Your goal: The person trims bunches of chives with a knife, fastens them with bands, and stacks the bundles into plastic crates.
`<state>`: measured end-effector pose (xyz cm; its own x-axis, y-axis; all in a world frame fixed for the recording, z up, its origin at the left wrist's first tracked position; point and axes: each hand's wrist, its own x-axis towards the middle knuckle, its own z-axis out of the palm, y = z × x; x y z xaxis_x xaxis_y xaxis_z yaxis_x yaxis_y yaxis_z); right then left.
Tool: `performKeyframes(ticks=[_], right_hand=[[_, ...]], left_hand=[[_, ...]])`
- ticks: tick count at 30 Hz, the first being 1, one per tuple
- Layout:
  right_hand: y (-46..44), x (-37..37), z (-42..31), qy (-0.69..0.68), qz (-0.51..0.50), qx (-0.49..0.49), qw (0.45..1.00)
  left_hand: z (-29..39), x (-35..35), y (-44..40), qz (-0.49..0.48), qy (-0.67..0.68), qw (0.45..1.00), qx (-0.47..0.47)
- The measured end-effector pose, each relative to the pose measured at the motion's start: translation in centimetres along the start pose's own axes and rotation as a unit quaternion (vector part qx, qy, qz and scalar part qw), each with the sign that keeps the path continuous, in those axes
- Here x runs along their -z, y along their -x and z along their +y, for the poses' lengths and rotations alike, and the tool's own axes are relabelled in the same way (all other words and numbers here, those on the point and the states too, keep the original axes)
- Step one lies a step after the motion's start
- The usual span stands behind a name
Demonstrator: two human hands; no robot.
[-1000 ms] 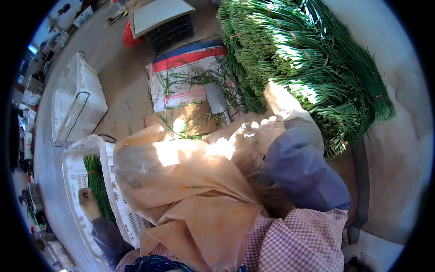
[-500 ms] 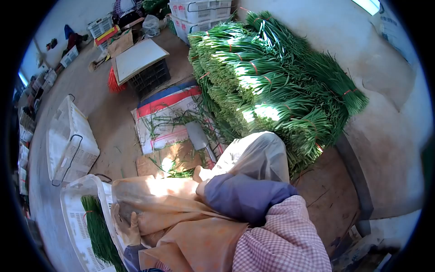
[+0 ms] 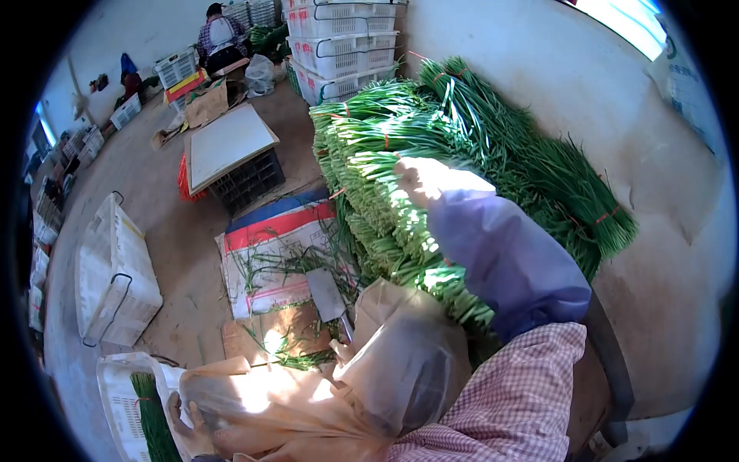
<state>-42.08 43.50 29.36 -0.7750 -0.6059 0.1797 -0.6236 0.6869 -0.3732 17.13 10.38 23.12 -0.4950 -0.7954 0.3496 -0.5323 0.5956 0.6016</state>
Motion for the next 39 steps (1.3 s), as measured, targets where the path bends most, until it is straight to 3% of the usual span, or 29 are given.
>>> performKeyframes(ticks=[2, 6, 8, 10, 11, 12, 16, 18, 21, 23, 24, 26, 28, 30, 33, 34, 36, 38, 39], right_hand=[[-3.7, 0.8, 5.7, -0.054, 0.128, -0.042, 0.989], [-9.6, 3.6, 15.3, -0.007, 0.180, -0.167, 0.969], [-12.0, 4.3, 19.5, 0.043, 0.264, -0.160, 0.950], [-13.8, 5.2, 22.7, 0.057, 0.280, -0.187, 0.940], [-14.5, 5.7, 24.5, 0.090, 0.278, -0.184, 0.939], [-15.3, 6.0, 26.1, 0.123, 0.276, -0.179, 0.936], [-17.0, 6.6, 27.2, 0.138, 0.167, -0.414, 0.884], [-17.5, 7.2, 26.5, 0.141, 0.097, -0.458, 0.873], [-19.3, 6.4, 30.2, 0.084, 0.119, -0.373, 0.916], [-20.4, 7.9, 29.0, 0.046, 0.144, -0.303, 0.941], [-20.5, 8.0, 28.0, 0.001, 0.223, -0.275, 0.935], [-18.1, 10.5, 21.0, -0.106, 0.258, -0.261, 0.924], [-16.6, 12.1, 19.2, -0.167, 0.281, -0.216, 0.920], [-13.3, 13.9, 14.9, -0.242, 0.299, -0.147, 0.911], [-4.9, 17.6, 5.4, -0.410, 0.207, -0.064, 0.886], [-2.5, 18.0, 4.0, -0.417, 0.197, -0.006, 0.887], [3.7, 18.8, -3.0, -0.382, 0.174, 0.019, 0.907], [8.2, 16.6, -6.9, -0.377, 0.143, 0.093, 0.910], [10.2, 14.9, -9.4, -0.294, 0.149, 0.128, 0.935]], left_hand=[[2.7, -1.9, -1.6, -0.043, 0.025, 0.999, -0.013], [7.5, -6.7, -4.3, -0.138, 0.014, 0.984, -0.115], [8.6, -9.4, -4.4, -0.225, 0.101, 0.969, -0.032], [9.1, -12.2, -4.4, -0.260, 0.111, 0.955, -0.086], [9.8, -13.2, -4.4, -0.304, 0.128, 0.944, -0.010], [10.5, -13.8, -4.6, -0.333, 0.138, 0.933, 0.003], [12.5, -16.8, -4.7, -0.379, 0.135, 0.912, 0.083], [13.5, -17.8, -4.5, -0.382, 0.115, 0.914, 0.071], [17.0, -18.7, -5.4, -0.393, 0.094, 0.914, -0.041], [17.6, -19.2, -6.0, -0.420, 0.111, 0.895, -0.100], [18.1, -19.0, -6.1, -0.437, 0.135, 0.887, -0.058], [20.4, -18.4, -7.0, -0.463, 0.180, 0.868, 0.030], [20.1, -19.6, -7.7, -0.405, 0.218, 0.880, -0.122], [22.5, -19.0, -8.4, -0.430, 0.300, 0.851, 0.000], [24.8, -19.9, -9.7, -0.436, 0.415, 0.799, 0.015], [25.4, -20.5, -10.3, -0.449, 0.453, 0.770, 0.012], [26.8, -22.1, -10.5, -0.499, 0.548, 0.670, 0.047], [27.9, -22.4, -9.4, -0.455, 0.614, 0.644, 0.045], [28.4, -22.5, -9.5, -0.410, 0.673, 0.611, 0.076]])
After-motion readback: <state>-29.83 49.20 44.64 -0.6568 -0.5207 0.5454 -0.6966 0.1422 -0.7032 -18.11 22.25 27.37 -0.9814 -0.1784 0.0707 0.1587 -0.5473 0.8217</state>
